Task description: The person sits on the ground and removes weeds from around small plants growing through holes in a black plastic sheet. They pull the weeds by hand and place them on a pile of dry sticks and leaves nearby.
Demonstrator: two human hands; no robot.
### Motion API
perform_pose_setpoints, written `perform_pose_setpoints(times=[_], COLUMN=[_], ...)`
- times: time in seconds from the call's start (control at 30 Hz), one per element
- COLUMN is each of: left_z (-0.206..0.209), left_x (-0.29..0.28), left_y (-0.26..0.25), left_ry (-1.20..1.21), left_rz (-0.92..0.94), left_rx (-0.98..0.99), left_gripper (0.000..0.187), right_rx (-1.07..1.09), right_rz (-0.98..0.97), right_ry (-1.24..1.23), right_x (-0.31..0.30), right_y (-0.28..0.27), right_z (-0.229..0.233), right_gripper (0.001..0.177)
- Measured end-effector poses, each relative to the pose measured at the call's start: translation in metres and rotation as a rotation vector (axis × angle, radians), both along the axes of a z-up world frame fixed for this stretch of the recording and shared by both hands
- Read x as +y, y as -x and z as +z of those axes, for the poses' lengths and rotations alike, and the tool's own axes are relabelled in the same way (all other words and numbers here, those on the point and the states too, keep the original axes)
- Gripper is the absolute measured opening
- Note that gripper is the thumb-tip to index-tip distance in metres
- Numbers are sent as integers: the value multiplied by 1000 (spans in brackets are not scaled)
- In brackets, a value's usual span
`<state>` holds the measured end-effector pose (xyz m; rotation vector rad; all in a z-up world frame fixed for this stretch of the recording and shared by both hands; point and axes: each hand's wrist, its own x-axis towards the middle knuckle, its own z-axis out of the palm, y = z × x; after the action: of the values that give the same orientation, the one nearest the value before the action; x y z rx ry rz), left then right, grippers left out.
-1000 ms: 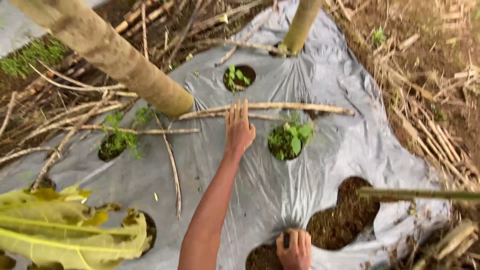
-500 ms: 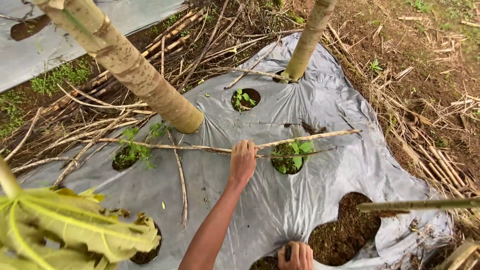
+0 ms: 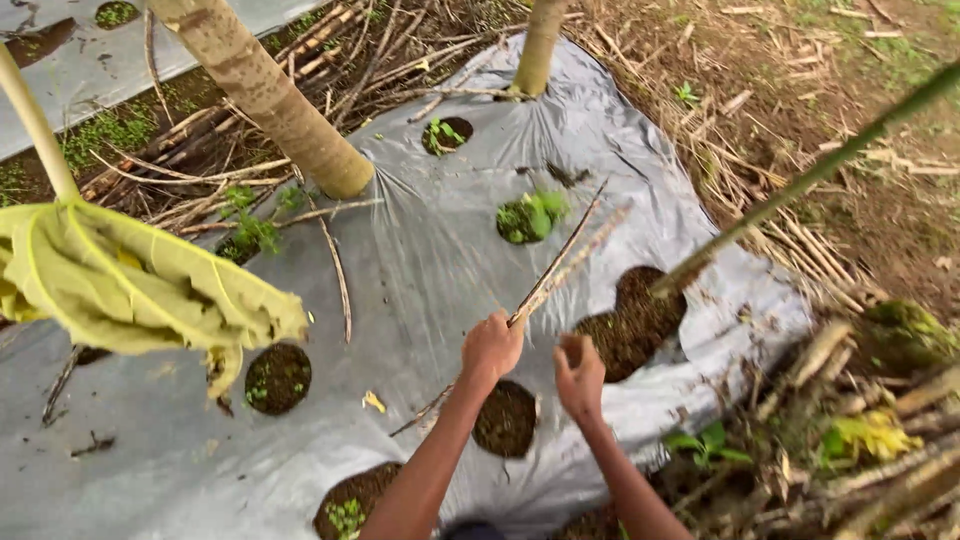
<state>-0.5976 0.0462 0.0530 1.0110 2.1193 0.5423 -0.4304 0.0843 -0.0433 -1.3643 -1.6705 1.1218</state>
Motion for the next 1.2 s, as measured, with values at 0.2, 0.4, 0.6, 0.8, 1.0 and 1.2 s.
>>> perform_pose_setpoints(times=[0.2,0.4,0.6,0.8,1.0,1.2], left_z=[-41,34,44,67,65,-30], left_x=[-100,-168,-160,-156,-157,-154], left_y=[-50,-115,-136,-169,-187,-239], left_ry=[105,269,-7,-59,38,152], left_rz=[-180,-217,-31,-104,-198,-423], left_rx=[-101,-214,-669,-498,229,531], left_gripper=[83,105,78,75,68,31], right_rx=[822,707,623,642,-8,-116], right_rz=[-70,-101,-2,110,124,283], right_ry=[838,615,565,506,-537,-859], right_x=[-17,-50,-126,-140,-140,-156], right_y=[-57,-93,-112,-153,-222,-233], right_z=[92,73,97,138,59,71], right_gripper=[90,15,21,38,29,52])
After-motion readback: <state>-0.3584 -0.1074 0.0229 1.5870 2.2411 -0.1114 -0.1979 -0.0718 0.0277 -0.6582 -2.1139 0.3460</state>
